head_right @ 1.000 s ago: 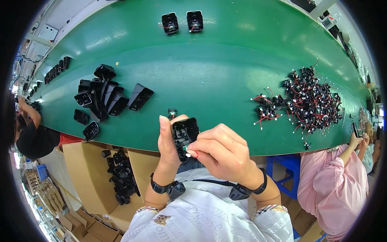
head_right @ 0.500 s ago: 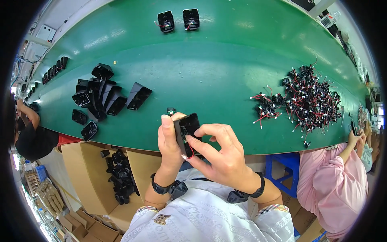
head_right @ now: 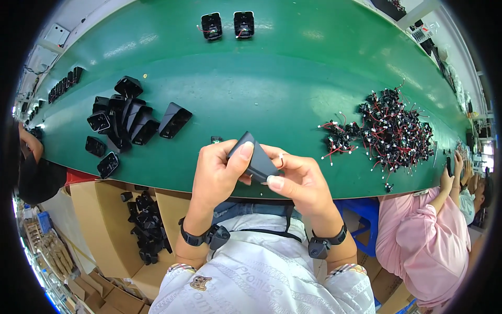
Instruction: The person picks up a circuit board and a plastic housing, fits the board into the housing, and snaps a cover onto the assembly. They then place the completed unit on the table and reach into a box to retrieve more housings to repeat the process.
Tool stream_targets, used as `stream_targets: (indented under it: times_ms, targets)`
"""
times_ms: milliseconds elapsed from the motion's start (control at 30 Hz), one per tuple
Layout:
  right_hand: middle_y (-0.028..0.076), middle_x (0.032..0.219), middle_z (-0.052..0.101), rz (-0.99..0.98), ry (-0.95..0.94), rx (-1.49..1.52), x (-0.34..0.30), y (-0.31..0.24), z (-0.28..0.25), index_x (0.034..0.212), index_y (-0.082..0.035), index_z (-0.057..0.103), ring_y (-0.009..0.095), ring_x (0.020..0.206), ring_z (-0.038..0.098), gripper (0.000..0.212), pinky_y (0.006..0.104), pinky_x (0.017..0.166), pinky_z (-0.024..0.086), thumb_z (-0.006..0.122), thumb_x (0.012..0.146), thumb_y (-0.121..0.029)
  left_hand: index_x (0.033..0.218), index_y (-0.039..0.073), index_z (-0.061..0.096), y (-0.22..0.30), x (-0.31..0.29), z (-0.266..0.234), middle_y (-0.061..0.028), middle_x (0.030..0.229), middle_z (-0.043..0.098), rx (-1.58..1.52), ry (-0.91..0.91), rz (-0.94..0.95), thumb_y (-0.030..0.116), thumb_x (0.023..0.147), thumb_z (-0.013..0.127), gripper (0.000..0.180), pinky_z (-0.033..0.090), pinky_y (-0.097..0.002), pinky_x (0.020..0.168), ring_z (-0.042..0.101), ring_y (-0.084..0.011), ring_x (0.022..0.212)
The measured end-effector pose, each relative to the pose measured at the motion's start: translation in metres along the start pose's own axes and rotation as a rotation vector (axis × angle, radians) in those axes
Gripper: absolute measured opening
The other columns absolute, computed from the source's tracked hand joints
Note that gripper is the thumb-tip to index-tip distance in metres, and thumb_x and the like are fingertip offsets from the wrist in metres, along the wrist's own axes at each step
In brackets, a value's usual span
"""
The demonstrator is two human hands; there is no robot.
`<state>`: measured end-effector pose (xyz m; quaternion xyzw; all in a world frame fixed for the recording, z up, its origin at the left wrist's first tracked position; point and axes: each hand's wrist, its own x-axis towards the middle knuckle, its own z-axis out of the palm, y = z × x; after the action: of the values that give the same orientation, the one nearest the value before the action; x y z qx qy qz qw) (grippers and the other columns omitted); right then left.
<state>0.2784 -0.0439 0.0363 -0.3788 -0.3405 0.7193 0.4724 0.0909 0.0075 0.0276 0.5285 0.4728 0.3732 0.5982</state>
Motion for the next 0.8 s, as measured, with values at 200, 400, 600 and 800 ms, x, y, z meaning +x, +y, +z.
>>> stream_targets:
  times_ms: [200,400,600,800]
  targets:
    - [0.030,0.151,0.044,-0.113,-0.155,-0.098,0.019,-0.010,-0.008,0.089,0.001,0.067,0.032,0.138,0.045,0.021,0.0455,0.113,0.034,0.074,0.087,-0.018,0.056,0.003,0.064,0.010,0.004,-0.009,-0.0075,0.047,0.059,0.228,-0.061,0.005,0.055,0.097,0.056,0.066,0.048,-0.0313,0.048,0.063,-0.0188,0.045]
    - [0.031,0.139,0.053,-0.174,-0.054,-0.381,0.033,-0.040,0.003,0.078,-0.001,0.062,0.038,0.128,0.054,0.031,0.0482,0.111,0.036,0.081,0.077,-0.026,0.068,0.002,0.066,-0.002,0.008,-0.016,-0.0086,0.055,0.060,0.209,0.009,0.177,0.044,0.098,0.061,0.052,0.045,-0.0324,0.050,0.058,-0.0205,0.049]
    - [0.012,0.139,0.057,-0.724,0.037,-1.783,0.155,-0.087,-0.032,0.086,-0.001,0.071,0.035,0.129,0.050,0.026,0.0445,0.106,0.042,0.082,0.078,-0.024,0.081,0.001,0.063,-0.005,0.002,-0.065,-0.0091,0.076,0.064,0.485,0.493,0.530,0.007,0.089,0.068,0.011,0.043,-0.0321,0.056,0.058,-0.0216,0.065]
    - [0.009,0.136,0.058,-0.610,0.126,-2.187,0.241,-0.110,-0.067,0.089,-0.005,0.077,0.032,0.129,0.049,0.028,0.0443,0.106,0.043,0.083,0.076,-0.029,0.084,-0.001,0.062,-0.012,-0.017,-0.070,-0.0133,0.087,0.066,0.568,0.532,0.597,0.001,0.085,0.067,0.006,0.050,-0.0374,0.074,0.063,-0.0302,0.080]
